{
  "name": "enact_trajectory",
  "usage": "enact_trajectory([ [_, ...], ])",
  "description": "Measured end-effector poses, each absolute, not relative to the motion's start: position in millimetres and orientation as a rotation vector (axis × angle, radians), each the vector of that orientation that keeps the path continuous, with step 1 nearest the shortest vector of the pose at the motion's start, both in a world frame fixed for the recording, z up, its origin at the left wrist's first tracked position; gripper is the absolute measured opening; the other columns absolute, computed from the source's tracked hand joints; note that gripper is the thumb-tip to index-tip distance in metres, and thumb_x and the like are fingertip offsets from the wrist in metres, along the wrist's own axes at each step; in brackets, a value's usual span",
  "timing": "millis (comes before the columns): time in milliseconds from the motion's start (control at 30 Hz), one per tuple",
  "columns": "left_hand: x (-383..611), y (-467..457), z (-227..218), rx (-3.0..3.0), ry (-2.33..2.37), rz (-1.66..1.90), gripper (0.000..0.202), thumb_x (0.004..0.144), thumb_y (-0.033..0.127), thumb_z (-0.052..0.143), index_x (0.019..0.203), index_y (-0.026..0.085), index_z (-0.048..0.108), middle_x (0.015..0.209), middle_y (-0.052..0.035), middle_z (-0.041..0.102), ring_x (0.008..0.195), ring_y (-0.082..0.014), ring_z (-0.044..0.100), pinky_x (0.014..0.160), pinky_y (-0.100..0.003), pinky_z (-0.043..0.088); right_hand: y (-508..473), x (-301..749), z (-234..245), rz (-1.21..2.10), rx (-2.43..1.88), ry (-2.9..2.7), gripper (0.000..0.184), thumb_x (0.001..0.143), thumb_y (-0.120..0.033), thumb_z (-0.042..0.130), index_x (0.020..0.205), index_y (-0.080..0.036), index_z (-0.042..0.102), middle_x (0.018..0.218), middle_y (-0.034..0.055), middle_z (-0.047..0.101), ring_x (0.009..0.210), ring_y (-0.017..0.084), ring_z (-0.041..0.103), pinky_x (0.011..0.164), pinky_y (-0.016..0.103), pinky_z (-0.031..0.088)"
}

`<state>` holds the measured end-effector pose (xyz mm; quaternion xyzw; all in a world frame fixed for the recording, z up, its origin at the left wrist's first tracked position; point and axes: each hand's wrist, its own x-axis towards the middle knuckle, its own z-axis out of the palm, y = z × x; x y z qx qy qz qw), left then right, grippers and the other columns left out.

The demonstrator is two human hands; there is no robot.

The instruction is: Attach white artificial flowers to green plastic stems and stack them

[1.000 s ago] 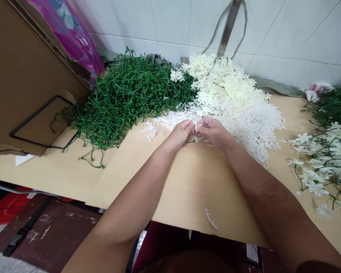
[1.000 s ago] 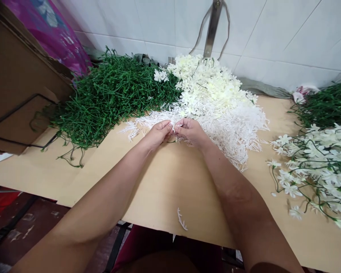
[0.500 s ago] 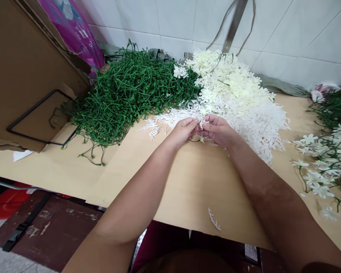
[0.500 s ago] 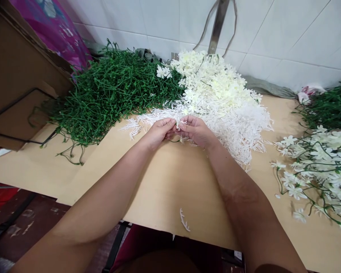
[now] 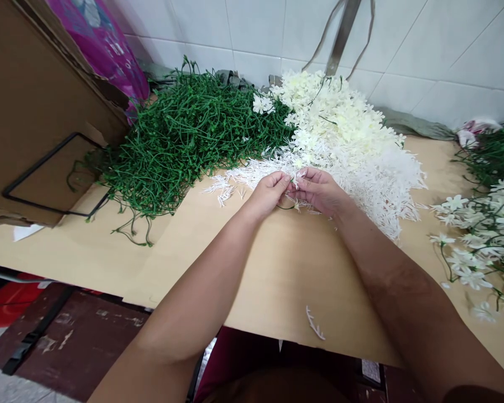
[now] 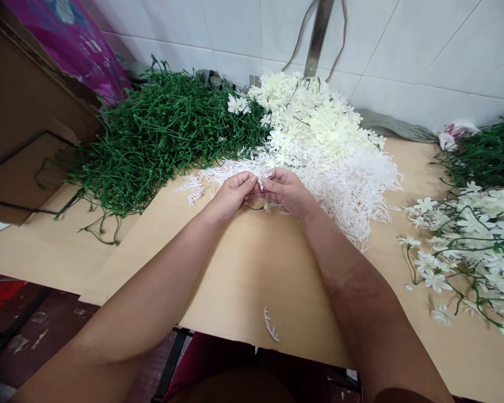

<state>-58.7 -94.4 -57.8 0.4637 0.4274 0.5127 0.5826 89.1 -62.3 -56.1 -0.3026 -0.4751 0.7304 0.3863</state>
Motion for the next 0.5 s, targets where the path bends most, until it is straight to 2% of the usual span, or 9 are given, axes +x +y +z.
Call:
enact_trajectory([
  [300,-57.8,-91.1,-60.9,1.147,1.006,1.212,0.031,0.081,0.032,0.066,0.061,0.016,0.049,0.053,0.0055,0.049,0.052,-0.0059,0.044,0.056,-0.019,0.036,-62.1,88.5,-56.7,1.856,-0.781,-1.252,0.044,0.047,-0.035,0.091,0.07,-0.018,0.058,0.064,-0.0047,0.065,0.063,0.008,0.064,0.068,0.024,0.057],
  [500,-58.4,-94.3,-58.3,1.179,1.019,1.168,0.033,0.079,0.035,0.067,0.06,0.016,0.048,0.052,0.0054,0.048,0.052,-0.0062,0.043,0.053,-0.017,0.034,-63.1,88.8,-58.0,1.882,-0.754,-1.291,0.046,0.046,-0.037,0.091,0.065,-0.019,0.054,0.061,-0.0066,0.063,0.061,0.01,0.065,0.069,0.028,0.057],
])
